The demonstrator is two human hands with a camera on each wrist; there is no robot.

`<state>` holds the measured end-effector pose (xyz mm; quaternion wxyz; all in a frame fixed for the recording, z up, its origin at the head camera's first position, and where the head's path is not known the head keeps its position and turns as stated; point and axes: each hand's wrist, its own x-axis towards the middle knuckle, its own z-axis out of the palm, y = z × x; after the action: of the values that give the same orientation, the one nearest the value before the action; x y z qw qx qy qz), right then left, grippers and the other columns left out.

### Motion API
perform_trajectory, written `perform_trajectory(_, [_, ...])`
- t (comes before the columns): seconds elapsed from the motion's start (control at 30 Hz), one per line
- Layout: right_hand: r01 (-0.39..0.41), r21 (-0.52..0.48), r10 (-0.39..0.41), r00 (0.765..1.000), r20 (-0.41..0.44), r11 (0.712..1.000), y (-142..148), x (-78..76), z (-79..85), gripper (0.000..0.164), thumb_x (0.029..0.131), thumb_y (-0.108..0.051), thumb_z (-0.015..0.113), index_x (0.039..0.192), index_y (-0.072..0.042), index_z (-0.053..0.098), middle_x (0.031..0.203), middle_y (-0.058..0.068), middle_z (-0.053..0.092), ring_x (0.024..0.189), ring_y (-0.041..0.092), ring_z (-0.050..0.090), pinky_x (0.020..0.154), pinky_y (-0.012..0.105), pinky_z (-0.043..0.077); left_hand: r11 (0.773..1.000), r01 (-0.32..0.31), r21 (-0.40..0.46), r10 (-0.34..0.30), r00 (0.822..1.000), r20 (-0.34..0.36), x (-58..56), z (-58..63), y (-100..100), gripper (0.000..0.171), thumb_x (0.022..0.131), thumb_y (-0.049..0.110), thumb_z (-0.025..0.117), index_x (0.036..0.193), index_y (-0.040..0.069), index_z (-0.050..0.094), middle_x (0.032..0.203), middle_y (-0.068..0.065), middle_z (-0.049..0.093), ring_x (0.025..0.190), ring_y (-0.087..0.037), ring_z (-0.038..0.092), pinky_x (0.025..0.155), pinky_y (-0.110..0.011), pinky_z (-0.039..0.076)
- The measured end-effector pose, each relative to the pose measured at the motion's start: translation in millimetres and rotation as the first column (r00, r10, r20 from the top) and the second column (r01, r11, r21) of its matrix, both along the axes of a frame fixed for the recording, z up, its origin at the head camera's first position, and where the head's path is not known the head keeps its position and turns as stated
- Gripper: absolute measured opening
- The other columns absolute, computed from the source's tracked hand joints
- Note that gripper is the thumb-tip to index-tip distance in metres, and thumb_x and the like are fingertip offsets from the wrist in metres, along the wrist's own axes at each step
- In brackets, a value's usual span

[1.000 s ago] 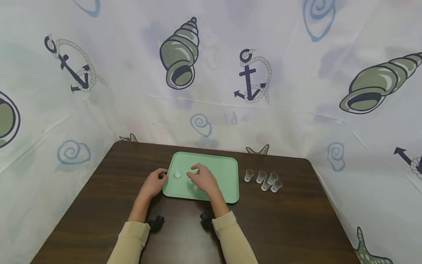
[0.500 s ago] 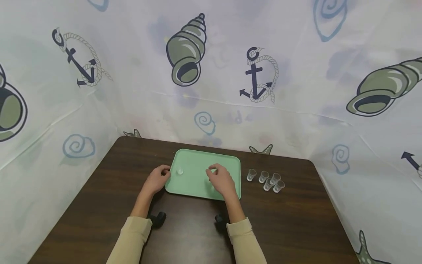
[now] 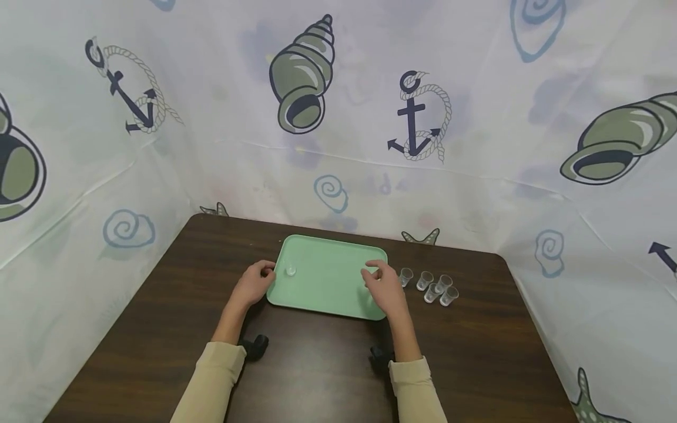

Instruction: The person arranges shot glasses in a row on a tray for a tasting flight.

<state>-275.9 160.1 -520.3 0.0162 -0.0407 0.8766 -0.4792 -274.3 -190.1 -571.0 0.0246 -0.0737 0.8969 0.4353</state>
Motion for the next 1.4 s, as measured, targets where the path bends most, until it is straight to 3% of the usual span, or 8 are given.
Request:
perform_trajectory(0.27, [0.005, 0.062, -0.006, 1.0, 0.002, 0.998, 26.8, -1.5, 1.9, 0.049, 0.11, -0.034, 0.062, 0.151, -0.008, 0.06, 0.091, 0.017, 0.075, 0.076, 0.025, 0.06, 0.072, 0.037, 0.046, 1.0, 0.0, 0.002, 0.0, 1.0, -0.003, -0.6, 1.2, -0.3, 0.042, 0.108, 0.025, 0.053, 0.145, 0.009, 0.063, 0.136, -0.015, 0.062, 0.105, -0.033, 0.058, 0.087, -0.047, 0.039])
perform_trajectory(0.57, [0.083, 0.064, -0.083, 0.997, -0.002, 0.994, 59.6, 0.6, 4.6, 0.057, 0.111, -0.037, 0.06, 0.159, -0.008, 0.05, 0.097, 0.023, 0.073, 0.099, 0.037, 0.068, 0.08, 0.038, 0.046, 1.0, 0.005, 0.002, -0.005, 1.0, 0.002, 1.1, -1.3, 2.1, 0.041, 0.109, 0.026, 0.053, 0.145, 0.009, 0.063, 0.139, -0.016, 0.061, 0.102, -0.032, 0.057, 0.085, -0.046, 0.037])
perform_trajectory(0.8, [0.094, 0.152, -0.102, 0.994, 0.045, 0.984, 74.5, 0.1, 5.3, 0.066, 0.109, -0.037, 0.061, 0.163, -0.003, 0.042, 0.105, 0.026, 0.075, 0.096, 0.037, 0.07, 0.073, 0.036, 0.047, 1.0, 0.007, 0.005, -0.007, 1.0, -0.004, 2.3, -1.9, 0.8, 0.041, 0.109, 0.025, 0.053, 0.145, 0.008, 0.063, 0.132, -0.015, 0.062, 0.098, -0.03, 0.058, 0.082, -0.044, 0.038])
perform_trajectory(1.03, [0.146, 0.323, -0.175, 0.983, 0.061, 0.935, 71.7, -1.2, 4.8, 0.069, 0.107, -0.04, 0.062, 0.164, -0.007, 0.041, 0.101, 0.015, 0.072, 0.077, 0.025, 0.063, 0.063, 0.037, 0.046, 1.0, 0.001, 0.003, -0.001, 1.0, -0.013, 1.1, -0.4, 0.1, 0.041, 0.109, 0.025, 0.053, 0.145, 0.009, 0.063, 0.135, -0.015, 0.062, 0.101, -0.031, 0.058, 0.083, -0.045, 0.038])
perform_trajectory(1.27, [0.163, 0.407, -0.205, 0.977, 0.062, 0.899, 68.5, 0.9, 1.6, 0.067, 0.106, -0.043, 0.061, 0.16, -0.007, 0.046, 0.107, 0.014, 0.071, 0.078, 0.025, 0.064, 0.06, 0.036, 0.044, 1.0, -0.004, 0.005, 0.004, 1.0, -0.008, 3.0, 1.0, 0.1, 0.04, 0.109, 0.025, 0.053, 0.145, 0.01, 0.063, 0.134, -0.014, 0.063, 0.102, -0.031, 0.058, 0.084, -0.045, 0.038])
perform_trajectory(1.4, [0.173, 0.416, -0.215, 0.975, 0.055, 0.893, 69.0, 1.2, 0.3, 0.064, 0.106, -0.044, 0.061, 0.158, -0.009, 0.05, 0.11, 0.015, 0.072, 0.08, 0.026, 0.065, 0.059, 0.036, 0.044, 1.0, 0.0, 0.007, 0.0, 1.0, -0.012, 3.0, 2.1, 0.0, 0.041, 0.109, 0.026, 0.053, 0.146, 0.01, 0.063, 0.134, -0.014, 0.063, 0.102, -0.031, 0.059, 0.085, -0.046, 0.039])
